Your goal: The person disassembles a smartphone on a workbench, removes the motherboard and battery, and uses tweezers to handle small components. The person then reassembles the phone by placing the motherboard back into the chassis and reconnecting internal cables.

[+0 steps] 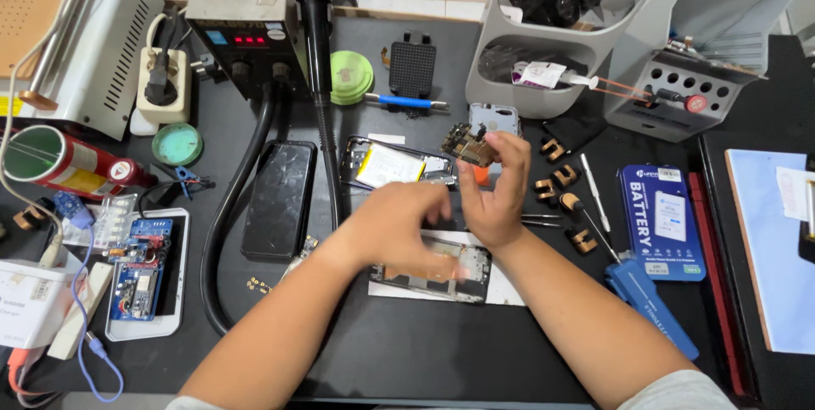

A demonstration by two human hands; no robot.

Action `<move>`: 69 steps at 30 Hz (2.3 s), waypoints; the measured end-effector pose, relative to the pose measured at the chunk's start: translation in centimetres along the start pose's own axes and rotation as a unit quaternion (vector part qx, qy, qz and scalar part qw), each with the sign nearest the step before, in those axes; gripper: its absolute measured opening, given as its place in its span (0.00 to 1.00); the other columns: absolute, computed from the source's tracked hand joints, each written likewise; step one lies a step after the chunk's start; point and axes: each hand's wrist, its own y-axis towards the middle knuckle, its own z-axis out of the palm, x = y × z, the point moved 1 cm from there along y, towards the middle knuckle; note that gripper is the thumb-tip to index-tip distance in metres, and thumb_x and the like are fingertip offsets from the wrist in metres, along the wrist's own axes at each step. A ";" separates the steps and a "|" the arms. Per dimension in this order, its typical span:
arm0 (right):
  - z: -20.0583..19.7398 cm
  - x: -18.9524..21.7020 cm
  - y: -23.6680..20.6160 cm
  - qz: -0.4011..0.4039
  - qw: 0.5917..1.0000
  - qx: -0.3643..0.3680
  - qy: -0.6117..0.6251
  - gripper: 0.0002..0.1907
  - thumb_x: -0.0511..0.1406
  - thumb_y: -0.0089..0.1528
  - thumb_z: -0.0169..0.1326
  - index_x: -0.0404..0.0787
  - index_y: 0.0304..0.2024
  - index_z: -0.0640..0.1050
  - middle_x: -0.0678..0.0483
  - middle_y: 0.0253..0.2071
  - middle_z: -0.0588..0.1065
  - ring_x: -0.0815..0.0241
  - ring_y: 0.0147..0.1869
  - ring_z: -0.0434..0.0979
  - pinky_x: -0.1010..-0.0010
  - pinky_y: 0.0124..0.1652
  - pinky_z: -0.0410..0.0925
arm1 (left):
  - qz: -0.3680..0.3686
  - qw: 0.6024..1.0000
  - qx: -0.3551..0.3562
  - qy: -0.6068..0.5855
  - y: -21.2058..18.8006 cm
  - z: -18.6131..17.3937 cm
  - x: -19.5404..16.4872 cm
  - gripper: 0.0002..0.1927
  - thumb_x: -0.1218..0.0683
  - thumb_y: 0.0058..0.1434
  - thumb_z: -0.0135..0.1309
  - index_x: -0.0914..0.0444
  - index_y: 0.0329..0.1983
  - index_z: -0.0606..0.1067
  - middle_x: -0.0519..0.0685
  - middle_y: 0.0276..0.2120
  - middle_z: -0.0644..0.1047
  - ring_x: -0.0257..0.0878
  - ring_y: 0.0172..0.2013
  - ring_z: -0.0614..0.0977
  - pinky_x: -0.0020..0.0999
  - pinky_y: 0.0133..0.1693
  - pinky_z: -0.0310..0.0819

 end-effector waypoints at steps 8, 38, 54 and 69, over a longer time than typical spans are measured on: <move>-0.3 -0.2 0.1 -0.016 1.000 0.002 -0.013 0.27 0.26 0.63 0.61 0.36 0.63 0.66 0.43 0.57 0.68 0.46 0.61 0.71 0.60 0.61 0.66 | 0.107 0.981 0.059 0.151 -1.2 1.0 -3.7 0.45 0.39 0.22 0.76 0.63 0.43 0.73 0.51 0.41 0.76 0.52 0.48 0.76 0.47 0.50 0.68; -0.5 0.4 0.5 0.020 0.999 -0.029 0.021 0.28 0.25 0.61 0.63 0.37 0.61 0.68 0.46 0.54 0.68 0.58 0.49 0.72 0.70 0.47 0.69 | 0.001 0.911 -0.085 -0.403 -0.3 1.1 1.1 0.38 0.50 0.45 0.73 0.65 0.58 0.70 0.44 0.44 0.80 0.33 0.44 0.81 0.29 0.48 0.77; -0.3 1.0 1.0 0.006 1.000 -0.023 0.013 0.26 0.24 0.62 0.63 0.37 0.60 0.68 0.45 0.54 0.69 0.57 0.49 0.74 0.70 0.45 0.70 | -0.100 0.765 -0.253 -0.584 0.8 -0.1 3.6 0.22 0.53 0.61 0.61 0.62 0.55 0.69 0.51 0.44 0.80 0.34 0.41 0.84 0.30 0.40 0.84; 0.1 1.1 0.5 0.014 0.996 0.040 0.079 0.27 0.21 0.62 0.59 0.35 0.61 0.66 0.46 0.57 0.65 0.61 0.48 0.77 0.75 0.40 0.75 | -0.121 0.728 -0.127 -0.663 1.0 0.1 1.7 0.20 0.49 0.71 0.43 0.64 0.59 0.69 0.57 0.48 0.80 0.47 0.43 0.86 0.41 0.39 0.84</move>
